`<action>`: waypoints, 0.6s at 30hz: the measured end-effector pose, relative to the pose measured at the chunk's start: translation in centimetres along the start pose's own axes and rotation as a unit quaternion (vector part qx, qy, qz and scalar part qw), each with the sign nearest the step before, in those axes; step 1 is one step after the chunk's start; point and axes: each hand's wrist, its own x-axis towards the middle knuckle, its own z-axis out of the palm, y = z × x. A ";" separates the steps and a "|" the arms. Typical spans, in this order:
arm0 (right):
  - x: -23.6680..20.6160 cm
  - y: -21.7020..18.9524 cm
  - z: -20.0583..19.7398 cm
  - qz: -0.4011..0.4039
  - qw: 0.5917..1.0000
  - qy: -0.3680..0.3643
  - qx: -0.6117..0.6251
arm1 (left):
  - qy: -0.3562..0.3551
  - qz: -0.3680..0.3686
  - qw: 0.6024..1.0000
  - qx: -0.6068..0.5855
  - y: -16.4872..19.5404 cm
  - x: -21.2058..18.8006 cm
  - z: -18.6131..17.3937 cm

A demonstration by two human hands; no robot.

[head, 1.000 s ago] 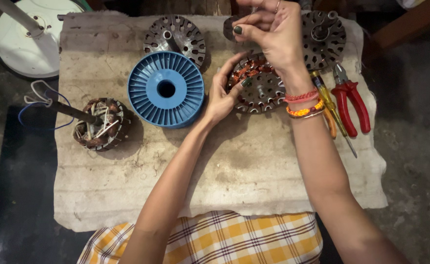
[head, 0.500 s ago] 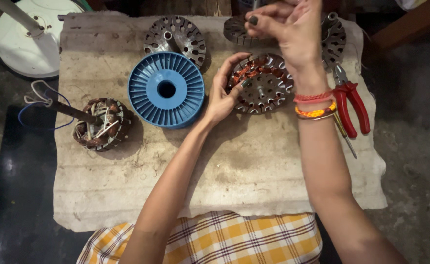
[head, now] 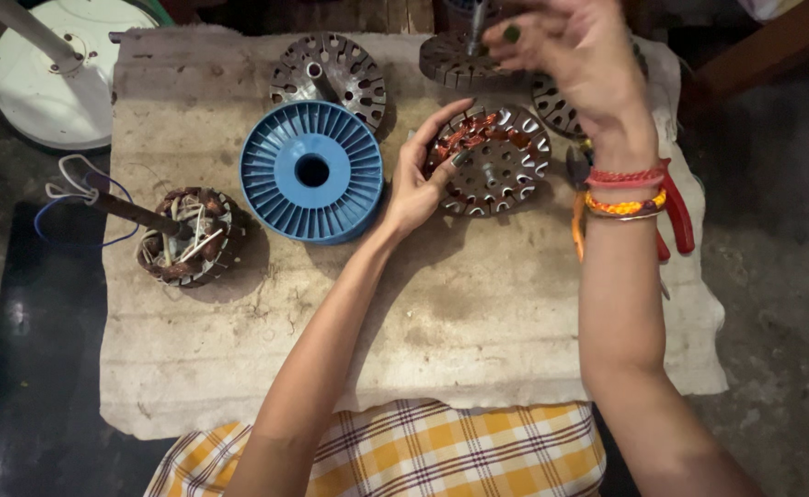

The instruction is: The person winds copper wire by hand around the slots of a motor stator, pulling wire from a blue spool and pressing the coils into place around the core. They rotate the stator as they work and later adjust and seat the wound coils with both hands.

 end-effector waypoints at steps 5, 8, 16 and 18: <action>-0.3 -1.2 1.1 0.071 0.953 -0.114 -0.271 | 0.009 -0.006 1.000 0.009 -0.1 0.0 0.0; -0.4 -1.5 1.5 0.097 0.947 -0.090 -0.292 | 0.007 -0.004 1.000 0.014 0.2 0.0 0.0; -0.5 -1.1 1.0 0.113 0.925 -0.004 -0.361 | 0.005 -0.009 1.000 0.016 0.8 0.1 0.1; -0.4 -0.7 0.9 0.093 0.927 0.010 -0.363 | 0.005 -0.009 1.000 0.014 0.8 0.1 0.2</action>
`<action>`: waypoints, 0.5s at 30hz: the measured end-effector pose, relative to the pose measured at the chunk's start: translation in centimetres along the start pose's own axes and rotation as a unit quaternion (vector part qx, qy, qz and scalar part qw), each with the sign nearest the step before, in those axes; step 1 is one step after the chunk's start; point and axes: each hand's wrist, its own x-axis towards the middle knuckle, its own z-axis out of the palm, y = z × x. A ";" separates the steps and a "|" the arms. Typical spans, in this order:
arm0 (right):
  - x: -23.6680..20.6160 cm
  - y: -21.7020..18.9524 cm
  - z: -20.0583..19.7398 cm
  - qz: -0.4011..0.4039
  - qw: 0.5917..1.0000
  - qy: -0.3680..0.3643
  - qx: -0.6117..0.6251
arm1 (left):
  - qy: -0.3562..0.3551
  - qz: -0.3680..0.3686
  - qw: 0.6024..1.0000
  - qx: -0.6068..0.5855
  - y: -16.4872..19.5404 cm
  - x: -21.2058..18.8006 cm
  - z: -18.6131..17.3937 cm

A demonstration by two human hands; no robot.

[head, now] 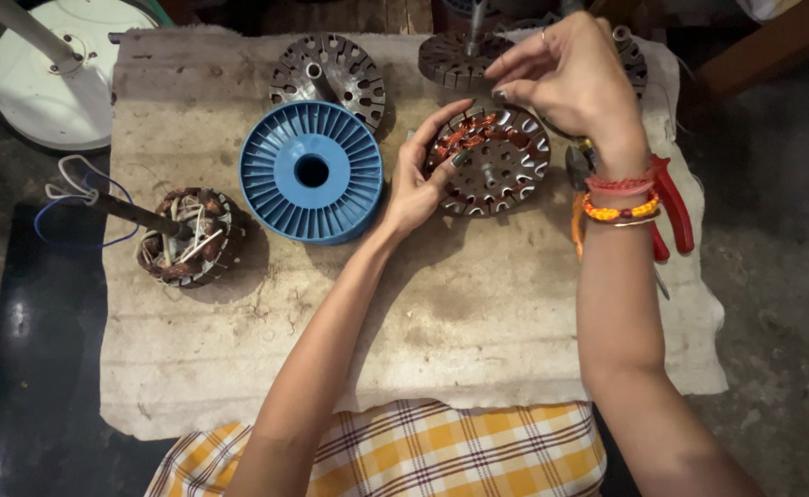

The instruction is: The person winds copper wire by hand around the slots of a motor stator, pulling wire from a blue spool and pressing the coils into place around the core. They rotate the stator as they work and later adjust and seat the wound coils with both hands.

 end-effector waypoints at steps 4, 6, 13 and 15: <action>0.6 0.5 0.9 -0.008 0.999 0.043 0.002 | -0.002 0.007 1.000 -0.002 -0.2 -0.1 -0.1; 1.0 0.5 1.8 0.002 0.997 0.071 -0.025 | -0.003 0.007 1.000 -0.003 -0.3 -0.1 -0.1; 1.7 0.2 3.6 -0.106 0.984 0.141 0.013 | 0.008 0.018 0.999 -0.031 -1.0 0.2 -0.1; 1.7 0.0 4.0 -0.153 0.975 0.148 0.064 | 0.022 0.017 0.998 -0.061 -1.1 0.2 -0.1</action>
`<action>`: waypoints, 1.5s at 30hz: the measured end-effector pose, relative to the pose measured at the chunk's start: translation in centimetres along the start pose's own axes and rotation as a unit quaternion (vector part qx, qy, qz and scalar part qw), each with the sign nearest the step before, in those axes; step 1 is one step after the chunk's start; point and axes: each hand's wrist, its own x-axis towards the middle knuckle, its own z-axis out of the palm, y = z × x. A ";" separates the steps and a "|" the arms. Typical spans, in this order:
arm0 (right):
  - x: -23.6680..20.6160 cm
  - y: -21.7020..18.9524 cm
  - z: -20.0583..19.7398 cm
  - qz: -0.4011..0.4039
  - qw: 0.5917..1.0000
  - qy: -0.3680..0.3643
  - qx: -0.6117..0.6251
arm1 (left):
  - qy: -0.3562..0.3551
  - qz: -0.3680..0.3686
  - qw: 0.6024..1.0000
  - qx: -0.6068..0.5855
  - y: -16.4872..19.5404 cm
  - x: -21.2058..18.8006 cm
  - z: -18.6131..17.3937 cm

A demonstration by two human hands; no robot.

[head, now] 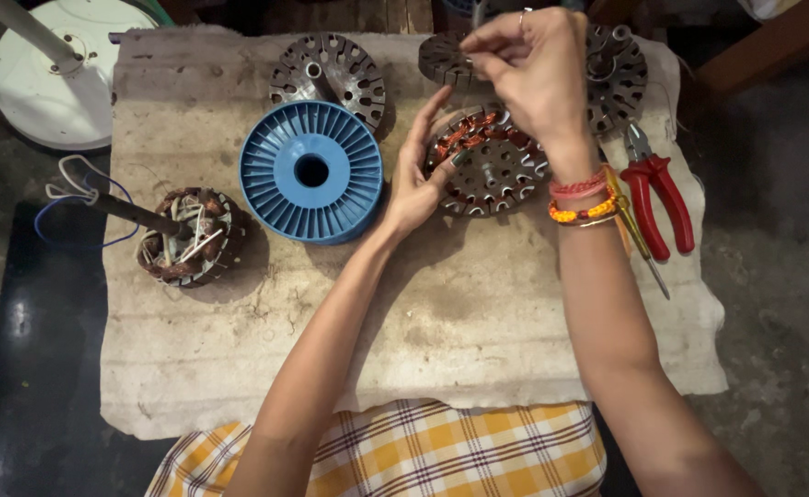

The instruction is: The person winds copper wire by hand around the slots of a motor stator, pulling wire from a blue spool and pressing the coils into place around the core. They rotate the stator as they work and later adjust and seat the wound coils with both hands.

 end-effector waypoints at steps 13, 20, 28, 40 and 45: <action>0.5 -0.9 -1.0 0.061 0.982 -0.067 0.166 | -0.024 -0.014 0.998 0.056 -0.3 -0.3 -0.3; -0.1 -4.0 -1.7 0.115 0.976 -0.175 -0.051 | 0.008 -0.037 0.996 0.081 -1.6 -0.4 -0.6; -0.3 -5.4 -2.0 0.060 0.972 -0.196 -0.113 | 0.002 -0.067 0.996 0.056 -0.4 -0.2 -0.1; -0.8 -5.5 -5.7 0.033 0.985 -0.153 -0.069 | -0.021 -0.029 0.997 0.061 1.0 -0.3 0.2; -1.0 -3.9 -6.0 0.072 0.990 -0.119 -0.006 | -0.025 -0.033 0.998 0.041 1.0 -0.2 0.2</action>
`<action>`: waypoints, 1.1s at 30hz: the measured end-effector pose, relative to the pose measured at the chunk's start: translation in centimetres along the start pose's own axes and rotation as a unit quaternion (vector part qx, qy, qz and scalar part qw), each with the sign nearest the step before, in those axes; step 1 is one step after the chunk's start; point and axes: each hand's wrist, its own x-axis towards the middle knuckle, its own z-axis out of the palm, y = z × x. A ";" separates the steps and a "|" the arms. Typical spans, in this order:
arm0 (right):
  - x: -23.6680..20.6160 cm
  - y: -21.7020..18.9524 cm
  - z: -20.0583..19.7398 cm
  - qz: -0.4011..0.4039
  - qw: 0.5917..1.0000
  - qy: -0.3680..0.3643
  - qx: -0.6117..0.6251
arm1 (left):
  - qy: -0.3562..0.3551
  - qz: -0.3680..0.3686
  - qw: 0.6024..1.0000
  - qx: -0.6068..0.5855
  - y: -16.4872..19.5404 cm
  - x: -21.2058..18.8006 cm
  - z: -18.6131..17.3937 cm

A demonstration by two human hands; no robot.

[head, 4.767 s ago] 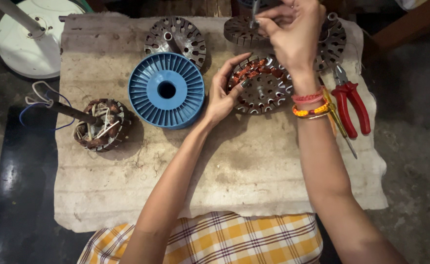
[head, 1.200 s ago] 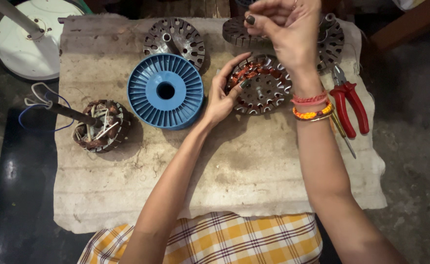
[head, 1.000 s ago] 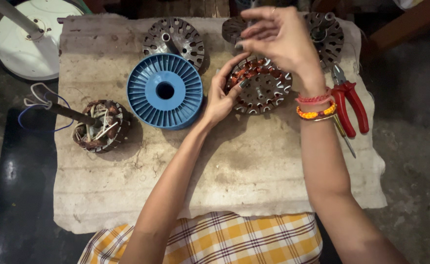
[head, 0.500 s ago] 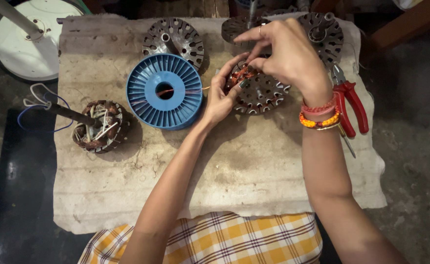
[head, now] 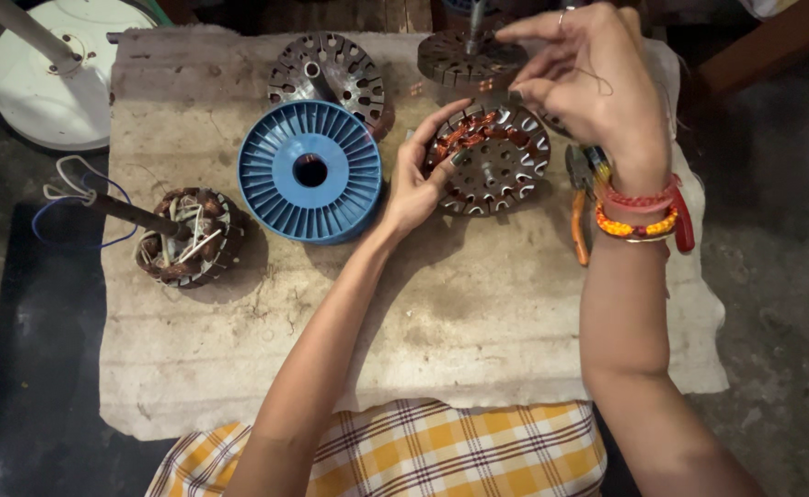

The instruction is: The person winds copper wire by hand around the slots of a motor stator, pulling wire from a blue spool and pressing the coils into place around the core. They rotate the stator as they work and later adjust and seat the wound coils with both hands.

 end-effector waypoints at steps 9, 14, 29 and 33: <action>1.1 1.3 1.5 0.029 0.991 0.051 0.117 | 0.004 0.021 0.999 0.024 -0.4 0.0 -0.1; 1.3 2.3 2.1 -0.023 0.989 0.092 0.117 | 0.004 0.013 1.000 0.001 -0.5 0.1 -0.1; 3.0 5.2 6.3 -0.078 0.980 0.145 0.111 | 0.002 0.008 1.000 -0.004 0.0 0.1 0.0; 3.1 5.2 6.6 -0.064 0.983 0.144 0.098 | 0.001 0.008 1.000 -0.005 0.0 0.0 -0.1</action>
